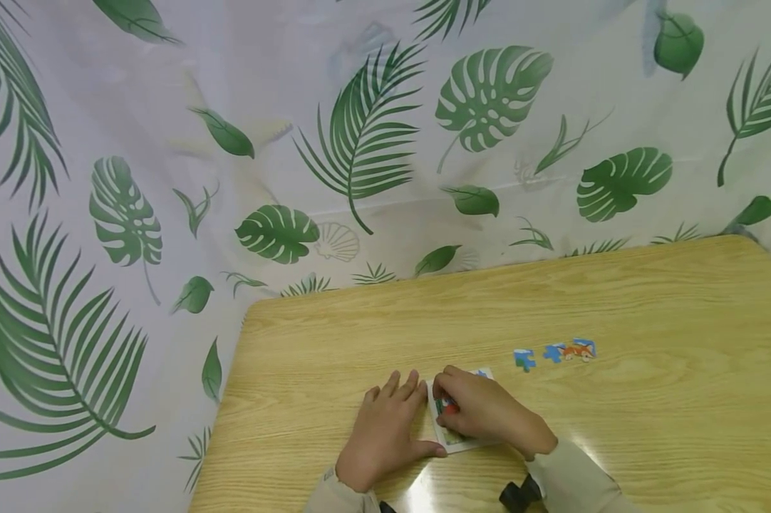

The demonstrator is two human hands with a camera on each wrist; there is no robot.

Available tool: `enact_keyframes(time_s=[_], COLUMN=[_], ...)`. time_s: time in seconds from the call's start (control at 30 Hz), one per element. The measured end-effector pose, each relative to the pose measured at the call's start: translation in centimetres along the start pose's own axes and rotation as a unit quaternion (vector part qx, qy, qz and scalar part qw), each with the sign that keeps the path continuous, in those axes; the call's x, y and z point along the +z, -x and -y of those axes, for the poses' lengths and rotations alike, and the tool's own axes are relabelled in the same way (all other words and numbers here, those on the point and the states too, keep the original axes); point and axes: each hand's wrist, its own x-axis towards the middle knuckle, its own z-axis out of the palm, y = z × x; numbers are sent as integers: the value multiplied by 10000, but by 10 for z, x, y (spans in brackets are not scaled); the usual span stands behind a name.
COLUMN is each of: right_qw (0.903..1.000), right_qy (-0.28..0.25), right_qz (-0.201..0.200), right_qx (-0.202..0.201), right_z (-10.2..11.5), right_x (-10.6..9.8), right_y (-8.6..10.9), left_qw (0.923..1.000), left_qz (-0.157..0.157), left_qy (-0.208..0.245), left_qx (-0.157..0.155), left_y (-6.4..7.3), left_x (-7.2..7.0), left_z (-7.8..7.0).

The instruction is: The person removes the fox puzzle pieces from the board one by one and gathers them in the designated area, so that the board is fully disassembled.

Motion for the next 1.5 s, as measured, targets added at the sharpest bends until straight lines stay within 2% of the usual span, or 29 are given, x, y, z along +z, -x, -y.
enact_keyframes(time_s=[0.17, 0.33, 0.5, 0.63, 0.9, 1.07, 1.2, 1.3, 1.5], right_qw=[9996, 9990, 9983, 9967, 9960, 9917, 9872, 9859, 9868], right_qy=[230, 222, 164, 316, 44, -275, -330, -106, 786], right_qz=[-109, -253, -384, -586, -824, -1145, -1429, -1589, -1383], right_qx=[-103, -289, -400, -465, -352, -514, -632, -508, 319], right_z=[1, 4, 8, 6, -20, -41, -57, -64, -68], right_x=[2, 2, -4, -12, -33, -41, -46, -51, -59], right_y=[0, -1, 0, 6, 33, 49, 60, 67, 78], left_qw=[9999, 9998, 9999, 9998, 9998, 9999, 9998, 9998, 9998], left_qz=[110, 148, 81, 88, 164, 152, 183, 168, 177], left_qy=[-32, 4, 83, 126, -64, -14, 81, 107, 80], left_qx=[-79, -144, -110, -92, -48, -39, -31, -9, -8], left_y=[1, 2, 2, 0, -1, 0, 0, 1, 1], left_x=[-2, -3, -2, -1, 0, -2, -3, -4, -3], left_z=[-1, -2, -1, 1, 3, 4, 4, 3, 3])
